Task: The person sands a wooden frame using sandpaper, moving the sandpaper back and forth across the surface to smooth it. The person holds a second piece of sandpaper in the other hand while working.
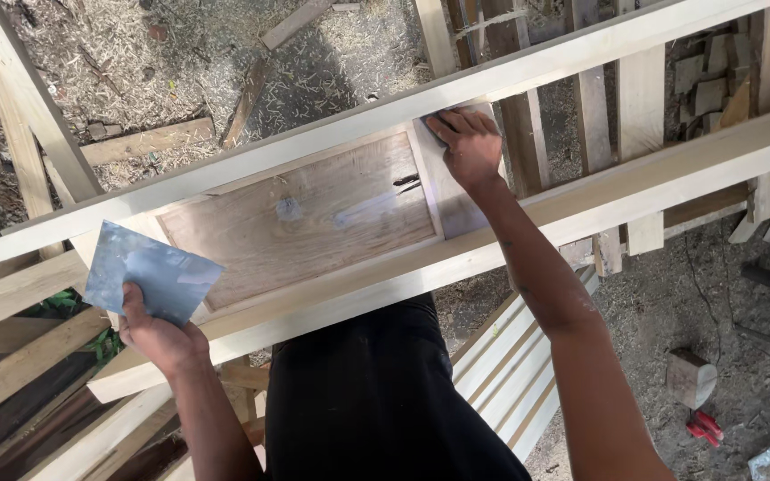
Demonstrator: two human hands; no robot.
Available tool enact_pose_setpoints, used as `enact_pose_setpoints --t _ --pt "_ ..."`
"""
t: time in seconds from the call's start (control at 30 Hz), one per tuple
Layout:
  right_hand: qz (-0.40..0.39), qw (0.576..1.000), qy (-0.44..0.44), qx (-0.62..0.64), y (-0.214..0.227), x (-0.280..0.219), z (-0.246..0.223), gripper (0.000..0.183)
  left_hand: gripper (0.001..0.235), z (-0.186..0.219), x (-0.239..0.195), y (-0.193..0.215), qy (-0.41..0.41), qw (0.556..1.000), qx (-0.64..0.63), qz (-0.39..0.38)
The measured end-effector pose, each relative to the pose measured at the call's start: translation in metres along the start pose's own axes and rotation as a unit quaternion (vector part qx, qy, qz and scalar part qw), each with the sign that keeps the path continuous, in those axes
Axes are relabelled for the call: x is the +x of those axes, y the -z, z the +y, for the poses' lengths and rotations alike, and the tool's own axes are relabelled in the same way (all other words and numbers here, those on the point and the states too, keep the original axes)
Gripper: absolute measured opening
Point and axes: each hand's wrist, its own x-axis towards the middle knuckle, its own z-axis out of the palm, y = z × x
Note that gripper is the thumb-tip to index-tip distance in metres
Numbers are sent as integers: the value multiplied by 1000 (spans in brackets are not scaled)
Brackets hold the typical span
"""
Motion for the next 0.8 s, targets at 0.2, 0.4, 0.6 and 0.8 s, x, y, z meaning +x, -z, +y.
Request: enact_pose_setpoints --t 0.2,0.4,0.6,0.8 --pt "-46 998 39 11 5 -17 -8 55 35 -35 -55 -37 9 998 -40 44" --pt "-136 990 22 33 3 -28 7 48 35 -44 -110 -68 -3 998 -47 52" --pt "-52 997 41 50 0 -17 20 56 36 -47 -110 -73 -4 997 -66 45" --pt "-90 995 32 -36 -27 -9 7 60 34 -38 -99 -81 -5 997 -49 53"
